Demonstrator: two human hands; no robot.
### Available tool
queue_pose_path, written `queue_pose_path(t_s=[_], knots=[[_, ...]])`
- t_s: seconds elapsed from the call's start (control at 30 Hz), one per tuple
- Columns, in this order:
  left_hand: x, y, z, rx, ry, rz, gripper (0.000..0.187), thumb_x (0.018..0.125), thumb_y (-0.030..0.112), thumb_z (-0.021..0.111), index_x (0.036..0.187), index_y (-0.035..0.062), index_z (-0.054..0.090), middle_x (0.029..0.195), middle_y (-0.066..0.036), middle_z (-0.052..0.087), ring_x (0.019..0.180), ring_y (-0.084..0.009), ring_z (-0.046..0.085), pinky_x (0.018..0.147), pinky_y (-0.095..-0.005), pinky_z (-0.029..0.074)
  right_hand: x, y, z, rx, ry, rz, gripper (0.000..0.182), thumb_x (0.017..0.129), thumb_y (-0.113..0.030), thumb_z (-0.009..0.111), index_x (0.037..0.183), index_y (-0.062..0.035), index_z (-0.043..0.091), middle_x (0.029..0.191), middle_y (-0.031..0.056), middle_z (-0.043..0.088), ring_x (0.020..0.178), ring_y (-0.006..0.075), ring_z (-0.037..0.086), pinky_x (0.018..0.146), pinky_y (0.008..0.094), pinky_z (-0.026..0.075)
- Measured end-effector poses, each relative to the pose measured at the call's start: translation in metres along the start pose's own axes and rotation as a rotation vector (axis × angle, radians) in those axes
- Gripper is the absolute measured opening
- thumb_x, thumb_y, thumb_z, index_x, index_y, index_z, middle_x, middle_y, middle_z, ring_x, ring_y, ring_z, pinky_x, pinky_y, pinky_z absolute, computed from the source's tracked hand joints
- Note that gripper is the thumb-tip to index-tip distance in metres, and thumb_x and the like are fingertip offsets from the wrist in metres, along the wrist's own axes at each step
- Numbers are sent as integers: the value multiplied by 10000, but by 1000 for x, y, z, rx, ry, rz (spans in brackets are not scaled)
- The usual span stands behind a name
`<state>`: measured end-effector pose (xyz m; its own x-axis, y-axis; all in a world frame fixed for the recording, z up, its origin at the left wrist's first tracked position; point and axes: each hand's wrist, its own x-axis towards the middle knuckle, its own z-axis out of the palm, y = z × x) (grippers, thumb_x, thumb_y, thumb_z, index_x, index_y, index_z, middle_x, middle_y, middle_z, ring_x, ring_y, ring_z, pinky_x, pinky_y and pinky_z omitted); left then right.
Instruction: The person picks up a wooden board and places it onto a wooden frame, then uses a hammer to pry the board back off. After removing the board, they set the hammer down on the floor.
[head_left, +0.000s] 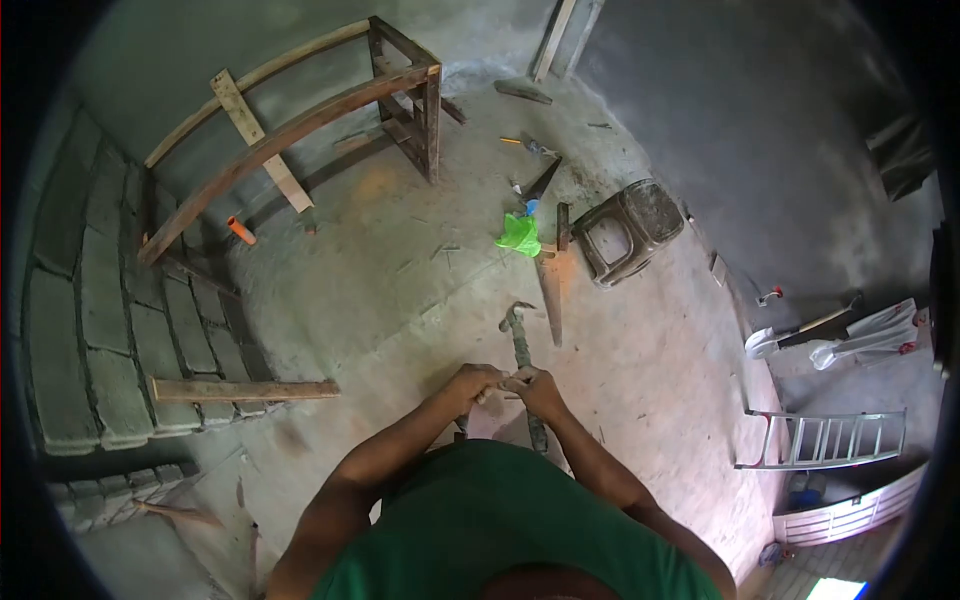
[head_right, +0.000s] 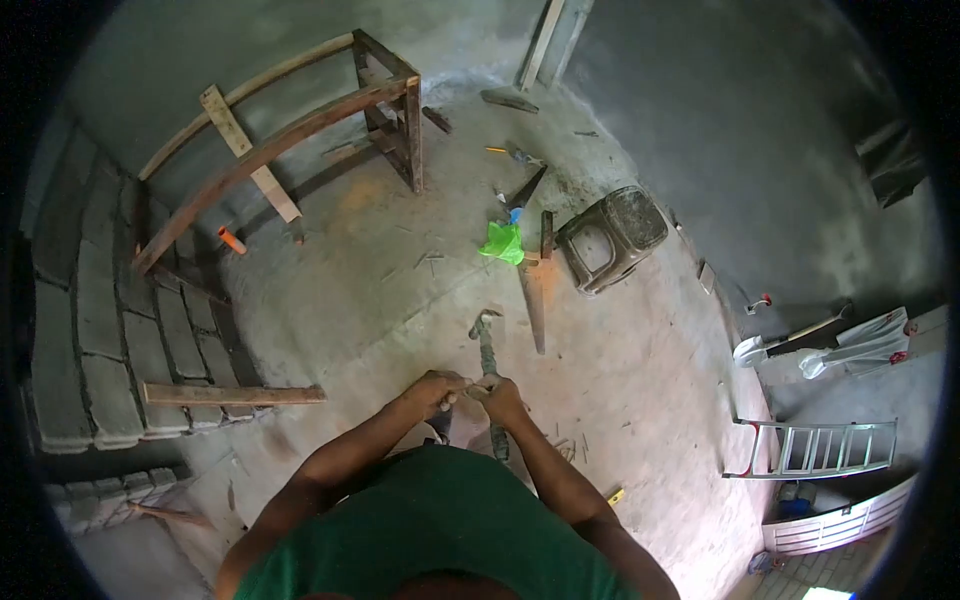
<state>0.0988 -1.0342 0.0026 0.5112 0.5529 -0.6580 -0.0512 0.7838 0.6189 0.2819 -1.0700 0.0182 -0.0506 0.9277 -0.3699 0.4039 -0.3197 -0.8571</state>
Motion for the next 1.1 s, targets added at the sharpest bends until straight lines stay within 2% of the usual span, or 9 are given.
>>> queue_pose_path(t_s=[0.2, 0.5, 0.6, 0.67, 0.77, 0.83, 0.9, 0.97, 1.1], knots=[[16, 60, -45, -281, 242, -6, 175, 843, 225, 665, 829, 56, 619, 681, -5, 545, 517, -77, 446, 432, -218, 338, 86, -55, 18, -71, -129, -16, 191, 845, -175, 668, 833, 14, 646, 707, 62, 612, 658, 118, 544, 631, 283, 455], [116, 172, -142, 47, 390, 76, 308, 823, 349, 671, 913, 55, 648, 672, 0, 517, 523, -93, 421, 462, -250, 349, 278, -97, 25, -6, -332, -38, 176, 855, -140, 630, 928, 18, 649, 825, 79, 631, 766, 134, 566, 718, 286, 459], [144, 245, -175, 82, 400, 100, 314, 824, 359, 669, 938, 68, 638, 710, 3, 544, 537, -87, 427, 463, -239, 343, 369, -65, 21, 232, -274, -293, 403, 821, -191, 679, 1142, 18, 555, 805, 105, 630, 766, 141, 584, 713, 303, 473], [161, 292, -194, 107, 396, 138, 310, 826, 355, 671, 954, 75, 632, 730, 6, 556, 540, -84, 428, 458, -230, 336, 394, -122, -23, 3, -220, -116, 471, 803, -207, 689, 1180, 24, 528, 776, 138, 628, 723, 177, 618, 686, 316, 489], [170, 352, -239, 67, 478, 109, 247, 852, 303, 656, 967, 87, 622, 771, 14, 576, 537, -72, 418, 444, -204, 316, 451, -91, -46, -235, -118, -47, 491, 793, -226, 680, 1187, 23, 525, 767, 163, 641, 660, 220, 643, 621, 332, 507], [174, 388, -259, -133, 507, 187, 189, 877, 242, 633, 988, 90, 632, 783, 14, 578, 532, -52, 400, 444, -189, 305, 501, -68, -74, -299, -386, 340, 412, 786, -266, 671, 1060, 35, 604, 746, 178, 658, 637, 259, 656, 592, 362, 517], [180, 415, -276, -81, 491, 172, 189, 881, 226, 627, 1006, 85, 634, 788, 14, 578, 531, -43, 392, 443, -186, 300, 541, -7, -88, -439, -319, 412, 333, 761, -313, 663, 691, 12, 651, 660, 182, 648, 619, 301, 652, 591, 411, 522], [191, 445, -291, -17, 459, 121, 227, 873, 199, 623, 1054, 63, 637, 805, 14, 583, 531, -28, 374, 440, -183, 293, 549, 18, -110, -623, -320, 366, 259, 748, -245, 630, 730, 13, 648, 673, 168, 659, 596, 307, 657, 590, 402, 525], [222, 526, -314, 208, 422, -7, 236, 862, 192, 615, 1057, 61, 637, 825, 5, 595, 553, -26, 376, 457, -178, 295, 533, 42, -149, -449, -190, 698, 268, 759, -240, 582, 742, 19, 650, 625, 150, 653, 586, 257, 660, 574, 391, 522]])
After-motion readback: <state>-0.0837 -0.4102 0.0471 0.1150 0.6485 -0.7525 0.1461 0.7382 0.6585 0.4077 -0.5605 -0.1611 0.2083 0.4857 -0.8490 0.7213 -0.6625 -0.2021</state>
